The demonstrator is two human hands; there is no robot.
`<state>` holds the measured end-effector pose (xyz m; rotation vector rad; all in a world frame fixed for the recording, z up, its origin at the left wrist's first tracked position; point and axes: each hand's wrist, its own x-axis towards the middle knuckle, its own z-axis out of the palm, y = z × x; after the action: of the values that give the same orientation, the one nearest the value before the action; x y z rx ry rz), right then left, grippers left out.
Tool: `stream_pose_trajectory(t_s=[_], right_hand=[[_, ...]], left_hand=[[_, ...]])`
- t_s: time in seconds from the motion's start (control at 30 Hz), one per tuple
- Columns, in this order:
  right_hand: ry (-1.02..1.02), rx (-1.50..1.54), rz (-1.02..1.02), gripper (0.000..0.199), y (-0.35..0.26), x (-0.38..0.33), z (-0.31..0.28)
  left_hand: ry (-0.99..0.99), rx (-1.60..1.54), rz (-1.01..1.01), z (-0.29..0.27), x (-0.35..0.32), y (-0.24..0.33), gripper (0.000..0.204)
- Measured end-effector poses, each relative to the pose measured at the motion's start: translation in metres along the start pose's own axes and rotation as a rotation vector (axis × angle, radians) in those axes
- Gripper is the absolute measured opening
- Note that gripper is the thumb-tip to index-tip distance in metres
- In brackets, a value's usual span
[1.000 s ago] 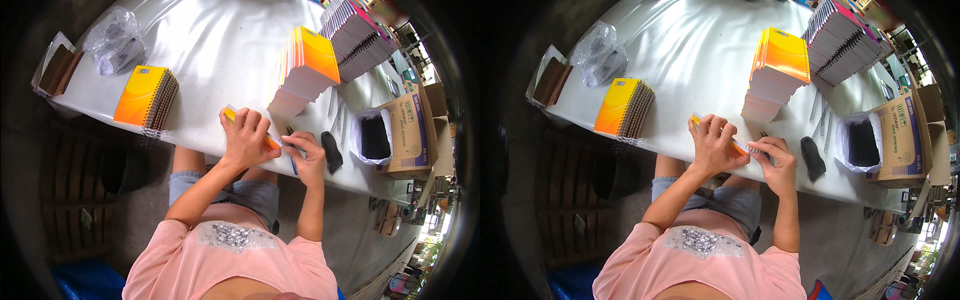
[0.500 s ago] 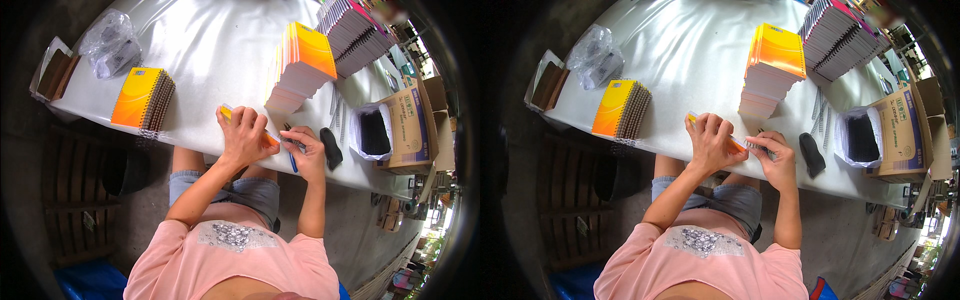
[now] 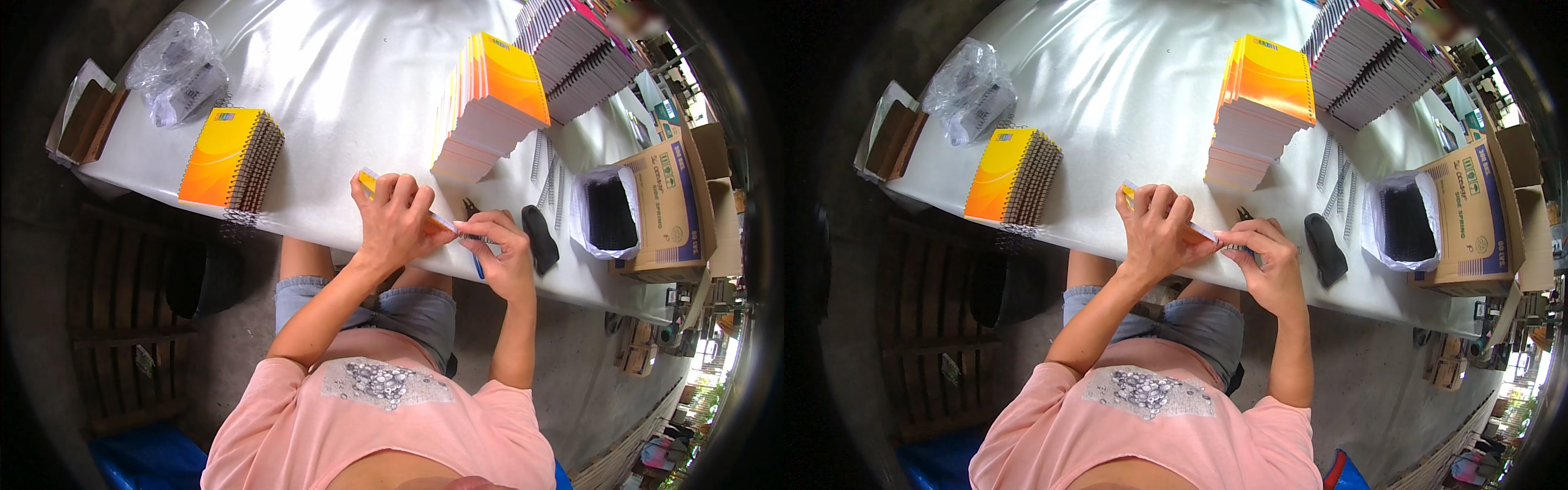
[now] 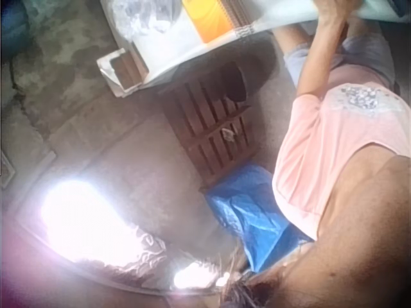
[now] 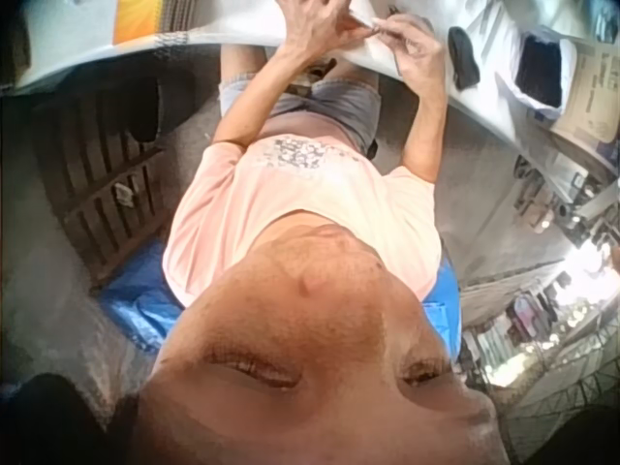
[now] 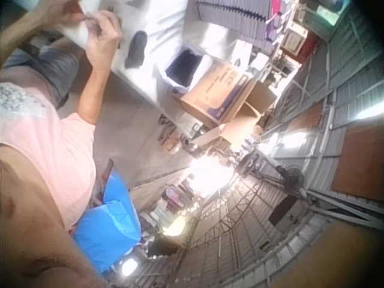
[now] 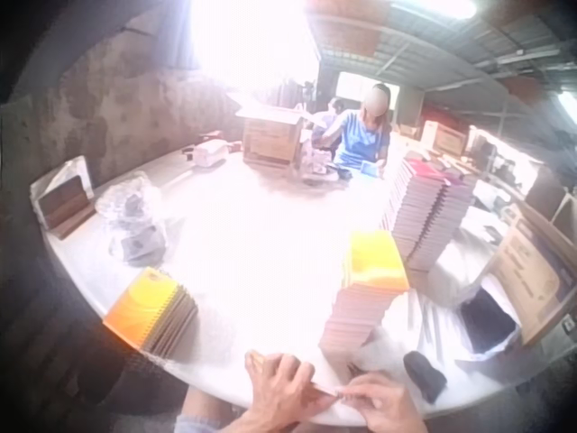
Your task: The person assembles notebooks by threading wire coils through pre-punched holes in paper stacks and covers, then uses a pair of pliers to trim and secure the ends of the coils.
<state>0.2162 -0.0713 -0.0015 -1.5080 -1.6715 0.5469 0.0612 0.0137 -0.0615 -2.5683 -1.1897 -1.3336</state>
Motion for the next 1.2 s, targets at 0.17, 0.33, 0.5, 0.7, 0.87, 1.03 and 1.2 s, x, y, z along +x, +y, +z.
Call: stream_pose_trajectory(t_s=[0.17, 0.33, 0.5, 0.7, 0.87, 1.03, 1.2], right_hand=[[-0.133, 0.253, 0.244, 0.036, 0.006, -0.004, -0.003], [0.032, 0.496, 0.438, 0.027, 0.0, -0.011, 0.003], [0.177, -0.008, -0.016, 0.015, 0.003, -0.012, 0.007], [-0.158, 0.243, 0.614, 0.017, 0.002, -0.013, -0.014], [0.263, -0.898, 0.553, 0.04, 0.061, -0.054, -0.051], [0.358, -0.754, 0.31, 0.046, 0.099, -0.069, -0.058], [0.232, 1.021, -0.072, 0.03, 0.02, -0.016, -0.006]], left_hand=[[-0.025, 0.006, 0.007, -0.003, 0.0, 0.0, 0.057], [-0.022, -0.042, 0.036, -0.005, -0.006, -0.007, 0.056], [-0.057, -0.066, 0.063, -0.004, -0.007, -0.009, 0.051], [-0.056, -0.168, 0.067, -0.013, -0.001, -0.01, 0.057], [-0.072, -0.249, 0.066, -0.015, 0.004, -0.015, 0.059], [-0.125, -0.311, 0.075, -0.022, 0.008, -0.024, 0.059], [-0.17, -0.394, 0.05, -0.034, 0.006, -0.036, 0.059]])
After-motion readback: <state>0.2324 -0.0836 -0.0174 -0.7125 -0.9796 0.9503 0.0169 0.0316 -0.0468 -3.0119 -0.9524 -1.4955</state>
